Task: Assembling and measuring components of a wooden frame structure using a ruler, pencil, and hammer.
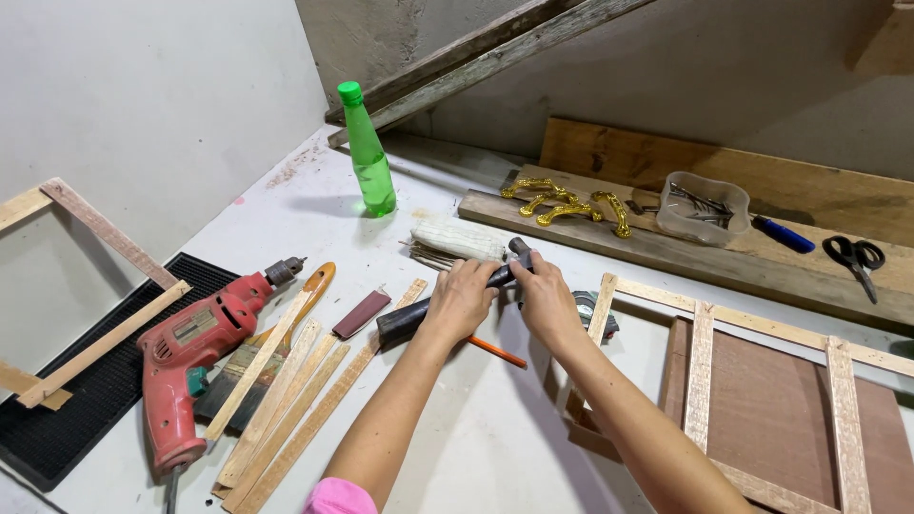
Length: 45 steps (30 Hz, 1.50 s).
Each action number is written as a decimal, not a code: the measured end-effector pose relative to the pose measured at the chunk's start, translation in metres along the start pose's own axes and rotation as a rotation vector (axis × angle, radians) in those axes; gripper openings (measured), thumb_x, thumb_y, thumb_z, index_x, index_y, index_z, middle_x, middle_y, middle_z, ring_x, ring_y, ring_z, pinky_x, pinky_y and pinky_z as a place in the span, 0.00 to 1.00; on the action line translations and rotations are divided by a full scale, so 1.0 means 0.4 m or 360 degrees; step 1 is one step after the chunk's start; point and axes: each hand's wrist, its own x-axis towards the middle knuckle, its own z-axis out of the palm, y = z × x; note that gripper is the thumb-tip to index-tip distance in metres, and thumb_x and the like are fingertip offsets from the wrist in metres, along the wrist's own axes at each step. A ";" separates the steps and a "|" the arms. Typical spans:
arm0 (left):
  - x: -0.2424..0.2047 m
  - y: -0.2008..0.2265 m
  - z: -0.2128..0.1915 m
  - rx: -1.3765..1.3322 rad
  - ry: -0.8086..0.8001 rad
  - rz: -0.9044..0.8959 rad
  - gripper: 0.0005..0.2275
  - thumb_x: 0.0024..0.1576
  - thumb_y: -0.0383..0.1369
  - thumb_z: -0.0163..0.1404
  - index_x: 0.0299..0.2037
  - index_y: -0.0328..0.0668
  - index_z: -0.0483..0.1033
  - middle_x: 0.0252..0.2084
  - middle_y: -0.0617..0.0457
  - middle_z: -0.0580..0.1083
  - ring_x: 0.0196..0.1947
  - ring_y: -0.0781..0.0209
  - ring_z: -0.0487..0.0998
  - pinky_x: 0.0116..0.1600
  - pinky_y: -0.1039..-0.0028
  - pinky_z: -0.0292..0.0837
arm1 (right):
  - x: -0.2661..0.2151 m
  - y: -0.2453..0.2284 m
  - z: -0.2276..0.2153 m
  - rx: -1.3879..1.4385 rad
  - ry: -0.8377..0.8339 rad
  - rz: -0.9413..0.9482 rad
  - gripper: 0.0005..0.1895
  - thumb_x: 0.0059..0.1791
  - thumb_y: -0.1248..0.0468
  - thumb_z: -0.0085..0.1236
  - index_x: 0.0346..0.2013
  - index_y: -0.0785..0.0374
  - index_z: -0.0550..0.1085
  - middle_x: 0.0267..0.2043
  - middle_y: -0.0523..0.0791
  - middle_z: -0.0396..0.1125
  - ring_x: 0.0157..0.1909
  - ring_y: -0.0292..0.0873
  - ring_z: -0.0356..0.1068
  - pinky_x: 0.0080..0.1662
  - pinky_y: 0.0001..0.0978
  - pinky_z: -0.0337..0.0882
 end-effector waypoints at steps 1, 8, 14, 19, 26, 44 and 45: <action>-0.001 -0.007 0.008 -0.0003 -0.0002 -0.0005 0.18 0.55 0.33 0.57 0.56 0.47 0.73 0.47 0.49 0.75 0.53 0.47 0.72 0.56 0.55 0.65 | -0.001 0.001 0.006 0.0000 -0.0006 -0.0001 0.36 0.39 0.83 0.50 0.61 0.58 0.73 0.69 0.59 0.58 0.66 0.61 0.62 0.62 0.48 0.67; -0.012 -0.008 0.022 0.0067 -0.0073 -0.0040 0.18 0.55 0.33 0.58 0.56 0.49 0.73 0.48 0.51 0.74 0.54 0.50 0.71 0.55 0.54 0.64 | -0.015 -0.003 0.021 0.0026 -0.0039 0.0001 0.33 0.41 0.81 0.51 0.61 0.63 0.72 0.66 0.60 0.60 0.61 0.62 0.64 0.59 0.50 0.69; -0.020 0.014 0.014 0.0152 -0.0029 -0.0041 0.19 0.54 0.33 0.59 0.57 0.49 0.73 0.48 0.49 0.72 0.54 0.48 0.70 0.55 0.54 0.63 | -0.040 -0.006 0.008 0.0029 0.0031 -0.0064 0.32 0.40 0.81 0.50 0.59 0.65 0.72 0.63 0.59 0.62 0.63 0.62 0.63 0.59 0.49 0.69; -0.018 0.093 -0.024 0.0113 0.0156 0.0087 0.21 0.52 0.32 0.59 0.57 0.46 0.73 0.48 0.47 0.71 0.53 0.46 0.70 0.55 0.55 0.65 | -0.106 -0.047 -0.113 0.0137 0.0107 -0.0088 0.30 0.42 0.81 0.49 0.59 0.64 0.73 0.63 0.56 0.64 0.65 0.60 0.63 0.62 0.49 0.67; -0.056 0.291 -0.032 -0.0136 0.0306 0.0259 0.15 0.53 0.27 0.57 0.52 0.43 0.76 0.46 0.44 0.72 0.50 0.43 0.73 0.54 0.57 0.72 | -0.242 -0.011 -0.254 0.0198 0.0370 -0.0112 0.24 0.45 0.76 0.53 0.56 0.64 0.75 0.63 0.57 0.66 0.64 0.60 0.64 0.62 0.48 0.67; -0.204 0.733 0.151 -0.0196 -0.0166 0.0107 0.16 0.55 0.30 0.57 0.51 0.29 0.72 0.49 0.39 0.70 0.48 0.45 0.76 0.51 0.59 0.77 | -0.651 0.294 -0.494 -0.0062 0.0452 0.0590 0.22 0.48 0.64 0.61 0.58 0.61 0.76 0.64 0.54 0.67 0.66 0.55 0.65 0.66 0.48 0.65; -0.203 0.739 0.160 -0.0111 -0.0215 0.0031 0.16 0.56 0.31 0.57 0.50 0.26 0.72 0.49 0.37 0.69 0.47 0.44 0.76 0.50 0.59 0.78 | -0.662 0.305 -0.497 -0.0089 0.0402 0.0688 0.24 0.48 0.65 0.62 0.59 0.63 0.74 0.66 0.55 0.65 0.67 0.56 0.64 0.66 0.49 0.64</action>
